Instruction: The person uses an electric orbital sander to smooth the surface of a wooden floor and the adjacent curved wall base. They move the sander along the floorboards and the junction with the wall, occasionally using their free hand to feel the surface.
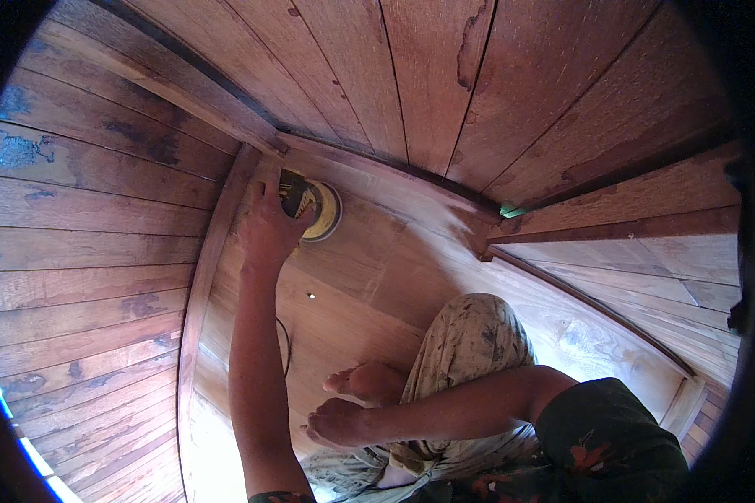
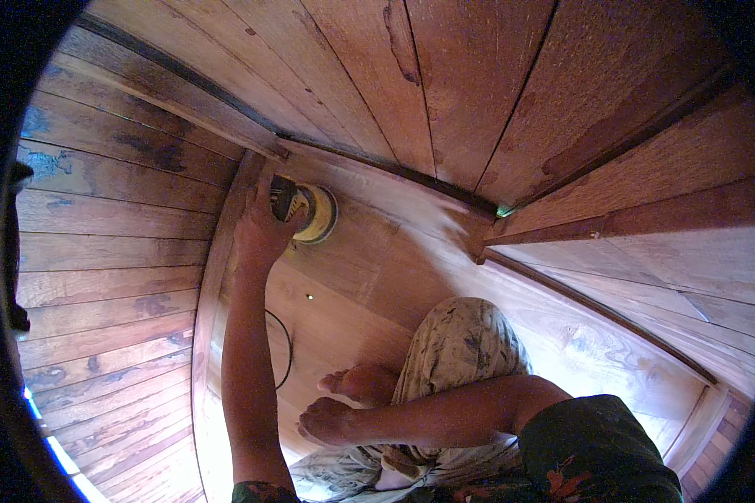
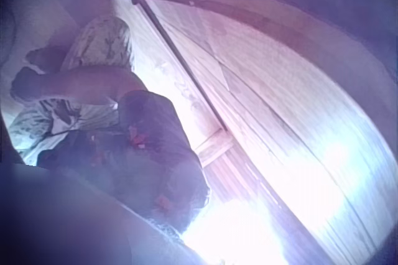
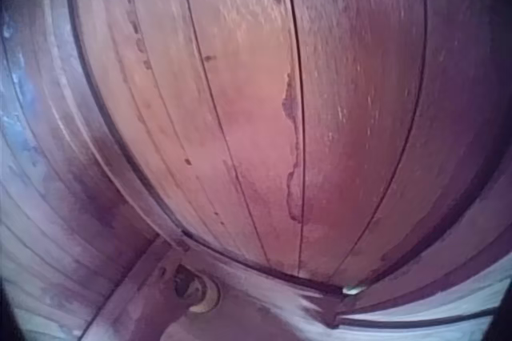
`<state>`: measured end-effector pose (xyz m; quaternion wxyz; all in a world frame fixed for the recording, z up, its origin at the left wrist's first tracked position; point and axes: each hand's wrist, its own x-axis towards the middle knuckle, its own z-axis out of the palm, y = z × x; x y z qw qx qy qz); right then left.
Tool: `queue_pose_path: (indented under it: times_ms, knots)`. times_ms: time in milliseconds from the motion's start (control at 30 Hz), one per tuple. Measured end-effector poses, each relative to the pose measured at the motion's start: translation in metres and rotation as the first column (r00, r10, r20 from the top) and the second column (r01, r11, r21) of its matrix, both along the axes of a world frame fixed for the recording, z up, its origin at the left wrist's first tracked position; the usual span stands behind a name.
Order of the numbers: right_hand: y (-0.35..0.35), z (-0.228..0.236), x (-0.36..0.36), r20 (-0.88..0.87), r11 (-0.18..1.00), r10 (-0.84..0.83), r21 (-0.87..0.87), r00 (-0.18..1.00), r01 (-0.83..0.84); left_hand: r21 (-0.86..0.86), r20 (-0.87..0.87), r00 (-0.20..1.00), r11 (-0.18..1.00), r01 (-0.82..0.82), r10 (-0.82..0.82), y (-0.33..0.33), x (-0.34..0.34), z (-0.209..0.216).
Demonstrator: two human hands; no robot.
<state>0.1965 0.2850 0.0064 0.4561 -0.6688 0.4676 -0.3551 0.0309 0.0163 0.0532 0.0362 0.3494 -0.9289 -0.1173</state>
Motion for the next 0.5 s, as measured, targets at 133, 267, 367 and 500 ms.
queue_pose_path:
  times_ms: [133, 267, 367, 500]
  knots:
    - [-0.003, 0.003, -0.002, 0.018, 0.999, 0.030, 0.016, 0.999, -0.030, -0.002, 0.038, 0.999, 1.000, -0.015, 0.015, -0.006, 0.000, 0.000]
    - [-0.001, 0.000, -0.001, 0.032, 0.998, -0.005, -0.055, 0.999, 0.007, -0.087, 0.016, 1.000, 0.996, 0.021, -0.020, -0.012, 0.002, -0.004]
    - [0.007, -0.007, 0.002, -0.026, 0.996, 0.003, -0.089, 1.000, -0.005, -0.098, 0.005, 1.000, 0.995, 0.025, -0.025, -0.015, 0.005, -0.007]
    - [0.001, -0.010, 0.016, -0.356, 0.967, -0.093, -0.254, 0.930, 0.000, -0.094, -0.003, 1.000, 0.996, 0.000, 0.000, -0.019, 0.011, -0.011]
